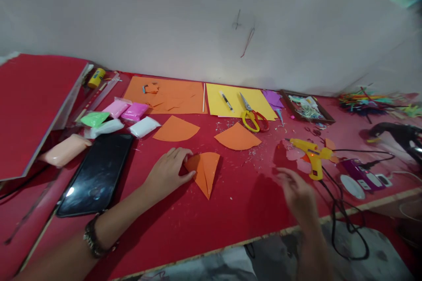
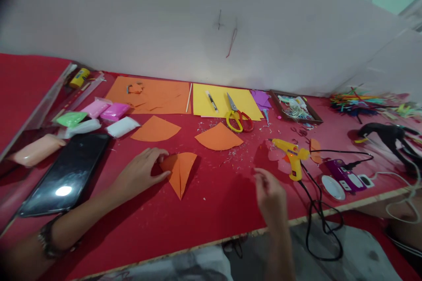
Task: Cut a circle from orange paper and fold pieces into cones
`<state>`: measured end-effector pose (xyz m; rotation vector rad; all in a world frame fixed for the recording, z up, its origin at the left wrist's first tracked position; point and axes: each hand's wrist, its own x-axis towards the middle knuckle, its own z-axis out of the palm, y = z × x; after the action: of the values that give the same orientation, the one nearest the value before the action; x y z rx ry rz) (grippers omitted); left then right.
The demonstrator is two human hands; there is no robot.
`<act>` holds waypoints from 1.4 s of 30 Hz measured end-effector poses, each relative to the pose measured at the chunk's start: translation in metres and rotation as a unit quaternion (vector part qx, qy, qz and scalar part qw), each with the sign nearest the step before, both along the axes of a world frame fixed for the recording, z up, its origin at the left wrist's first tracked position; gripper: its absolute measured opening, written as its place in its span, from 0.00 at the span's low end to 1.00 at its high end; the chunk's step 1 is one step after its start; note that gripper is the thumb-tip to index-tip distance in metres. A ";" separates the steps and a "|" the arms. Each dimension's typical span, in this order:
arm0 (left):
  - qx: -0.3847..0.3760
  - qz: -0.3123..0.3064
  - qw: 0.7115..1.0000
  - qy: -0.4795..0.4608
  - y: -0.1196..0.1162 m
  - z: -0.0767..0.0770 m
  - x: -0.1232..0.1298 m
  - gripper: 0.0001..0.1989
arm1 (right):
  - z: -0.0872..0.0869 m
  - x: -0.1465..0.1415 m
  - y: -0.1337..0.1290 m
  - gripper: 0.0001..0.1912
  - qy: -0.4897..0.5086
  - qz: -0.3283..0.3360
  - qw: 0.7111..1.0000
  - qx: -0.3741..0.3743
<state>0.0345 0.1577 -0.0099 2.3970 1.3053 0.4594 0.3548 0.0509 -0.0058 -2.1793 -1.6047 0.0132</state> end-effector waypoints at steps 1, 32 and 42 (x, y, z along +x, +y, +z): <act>-0.002 0.003 1.000 0.001 0.000 0.000 0.000 0.14 | -0.002 -0.020 0.004 0.12 0.135 0.034 0.990 -0.007; -0.142 -0.053 0.979 -0.134 0.011 -0.001 -0.017 0.06 | -0.008 -0.148 0.016 0.06 0.383 0.198 0.902 -0.033; -0.110 -0.071 0.982 -0.136 0.015 -0.007 -0.019 0.05 | -0.003 -0.149 0.018 0.21 0.346 0.288 0.892 -0.025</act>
<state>0.0153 0.1726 -0.0164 2.1381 1.0028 0.5486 0.2055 0.0687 -0.0083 -1.3805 -1.7119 0.9045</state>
